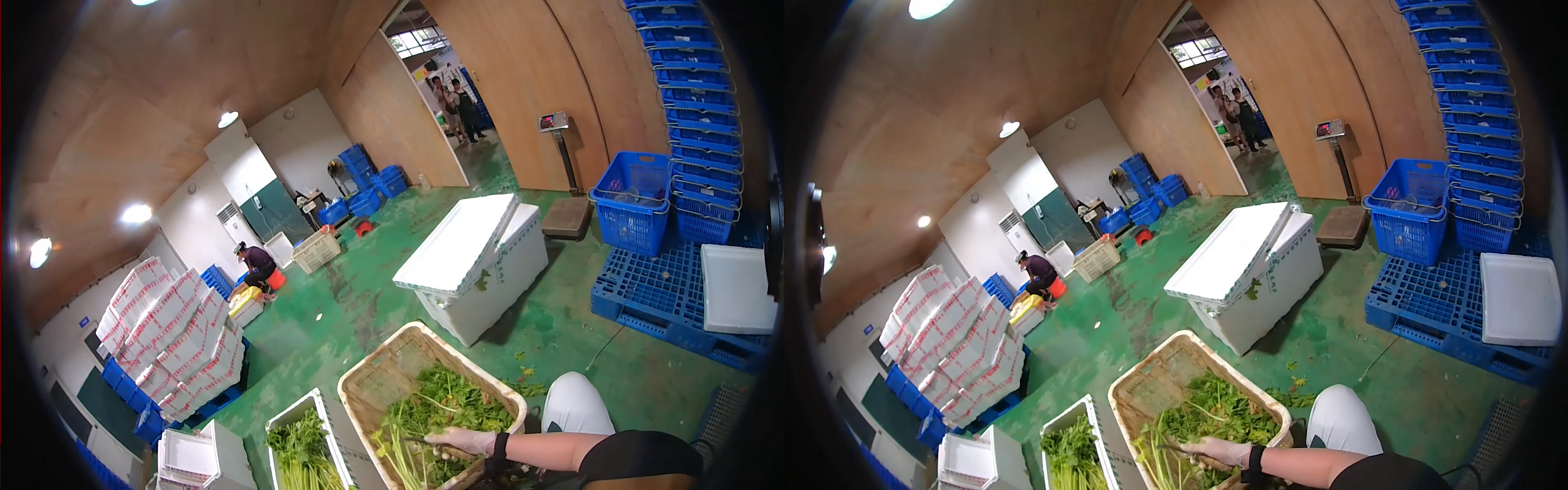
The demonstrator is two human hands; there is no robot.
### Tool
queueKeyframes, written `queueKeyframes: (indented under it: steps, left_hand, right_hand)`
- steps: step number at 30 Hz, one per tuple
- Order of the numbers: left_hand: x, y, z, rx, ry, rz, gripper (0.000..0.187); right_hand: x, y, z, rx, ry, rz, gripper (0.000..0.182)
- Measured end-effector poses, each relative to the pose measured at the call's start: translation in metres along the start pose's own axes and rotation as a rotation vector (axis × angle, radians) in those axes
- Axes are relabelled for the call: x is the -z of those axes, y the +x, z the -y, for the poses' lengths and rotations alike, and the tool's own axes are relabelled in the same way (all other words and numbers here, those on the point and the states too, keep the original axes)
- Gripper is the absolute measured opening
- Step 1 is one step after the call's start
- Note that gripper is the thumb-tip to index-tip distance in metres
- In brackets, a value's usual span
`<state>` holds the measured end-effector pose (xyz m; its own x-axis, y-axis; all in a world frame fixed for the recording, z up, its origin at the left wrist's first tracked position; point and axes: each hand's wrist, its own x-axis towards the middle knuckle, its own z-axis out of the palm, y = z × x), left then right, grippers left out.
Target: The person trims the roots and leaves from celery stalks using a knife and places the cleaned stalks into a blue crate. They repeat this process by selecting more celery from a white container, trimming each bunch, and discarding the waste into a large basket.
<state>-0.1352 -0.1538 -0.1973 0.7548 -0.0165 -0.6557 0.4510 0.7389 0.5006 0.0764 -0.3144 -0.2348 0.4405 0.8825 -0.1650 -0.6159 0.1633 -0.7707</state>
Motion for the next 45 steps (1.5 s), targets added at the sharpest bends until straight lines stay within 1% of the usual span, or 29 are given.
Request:
queueKeyframes:
  steps: [1,3,4,5,6,9,10,13,18,20,21,23,24,26,27,29,30,31,33,34,35,37,38,40,41,42,43,44,45]
  left_hand:
    - [-0.005,-0.001,-0.001,0.0,-0.002,-0.004,0.013]
    - [-0.028,-0.011,-0.005,-0.155,0.312,-0.075,0.011]
    - [-0.029,-0.01,-0.005,-0.154,0.306,-0.085,0.011]
    - [-0.027,-0.007,-0.006,-0.199,0.438,-0.069,0.011]
    - [-0.028,-0.011,-0.005,-0.243,0.569,-0.057,0.01]
    - [-0.047,-0.027,-0.001,-0.186,0.33,-0.095,0.007]
    - [-0.047,-0.028,0.004,-0.231,0.343,-0.113,0.008]
    - [-0.053,-0.044,0.009,-0.258,0.395,-0.118,0.009]
    - [-0.06,-0.063,0.014,-0.281,0.368,-0.172,0.018]
    - [-0.067,-0.071,0.012,-0.284,0.384,-0.193,0.025]
    - [-0.062,-0.069,0.014,-0.286,0.38,-0.195,0.025]
    - [-0.054,-0.066,0.018,-0.429,0.526,-0.128,0.027]
    - [-0.055,-0.068,0.017,-0.432,0.522,-0.131,0.027]
    - [-0.061,-0.073,0.015,-0.342,0.453,-0.197,0.023]
    - [-0.059,-0.075,0.016,-0.341,0.449,-0.199,0.023]
    - [-0.056,-0.079,0.015,-0.366,0.569,-0.217,0.022]
    - [-0.063,-0.084,0.014,-0.366,0.568,-0.218,0.022]
    - [-0.072,-0.092,0.012,-0.37,0.553,-0.236,0.018]
    - [-0.077,-0.096,0.01,-0.374,0.54,-0.252,0.015]
    - [-0.076,-0.094,0.011,-0.342,0.508,-0.267,0.011]
    - [-0.075,-0.092,0.012,-0.31,0.474,-0.28,0.011]
    - [-0.075,-0.086,0.014,-0.351,0.47,-0.261,0.012]
    - [-0.075,-0.083,0.014,-0.392,0.471,-0.249,0.015]
    - [-0.074,-0.081,0.012,-0.408,0.498,-0.224,0.015]
    - [-0.073,-0.081,0.01,-0.423,0.525,-0.2,0.016]
    - [-0.074,-0.082,0.009,-0.421,0.525,-0.201,0.016]
    - [-0.075,-0.082,0.008,-0.474,0.506,-0.208,0.017]
    - [-0.076,-0.081,0.007,-0.526,0.485,-0.212,0.02]
    - [-0.076,-0.078,0.005,-0.523,0.485,-0.203,0.02]
  right_hand:
    - [-0.005,-0.004,0.001,-0.003,0.002,0.002,0.035]
    - [-0.013,-0.005,0.0,-0.157,0.179,0.127,0.037]
    - [-0.012,-0.002,-0.002,-0.152,0.217,0.168,0.038]
    - [-0.015,-0.007,0.006,-0.135,0.228,0.247,0.037]
    - [-0.015,-0.009,0.013,-0.125,0.182,0.236,0.038]
    - [-0.015,-0.008,0.029,-0.033,-0.009,0.158,0.038]
    - [-0.015,-0.008,0.032,-0.02,0.021,0.152,0.038]
    - [-0.008,-0.007,0.045,0.025,0.095,0.121,0.036]
    - [-0.018,-0.019,0.064,0.125,-0.102,0.014,0.036]
    - [-0.013,-0.013,0.053,0.165,-0.247,-0.165,0.036]
    - [-0.011,-0.011,0.049,0.162,-0.249,-0.161,0.036]
    - [-0.007,-0.009,0.044,0.266,-0.42,-0.158,0.034]
    - [-0.007,-0.01,0.042,0.264,-0.421,-0.153,0.034]
    - [-0.004,-0.014,0.039,0.806,-1.347,-0.379,0.033]
    - [0.0,-0.015,0.037,0.803,-1.349,-0.375,0.033]
    - [0.019,-0.007,0.034,0.749,-1.211,-0.734,0.035]
    - [0.035,0.0,0.032,0.671,-1.286,-0.774,0.051]
    - [0.048,0.002,0.023,0.671,-1.285,-0.773,0.051]
    - [0.049,-0.006,0.025,0.15,-1.285,-0.682,0.079]
    - [0.053,-0.008,0.021,0.046,-1.271,-0.578,0.1]
    - [0.06,-0.004,0.003,0.099,-1.171,-0.616,0.102]
    - [0.087,0.011,-0.047,0.323,-1.068,-0.645,0.076]
    - [0.09,0.006,-0.056,0.323,-1.069,-0.645,0.076]
    - [0.097,0.004,-0.069,-0.114,-0.32,-0.419,0.042]
    - [0.099,0.005,-0.071,-0.113,-0.318,-0.419,0.042]
    - [0.101,0.006,-0.073,-0.097,-0.224,-0.535,0.031]
    - [0.105,0.005,-0.074,-0.082,-0.129,-0.654,0.02]
    - [0.11,0.006,-0.076,-0.083,0.074,-0.64,0.018]
    - [0.116,0.006,-0.077,-0.08,0.072,-0.648,0.018]
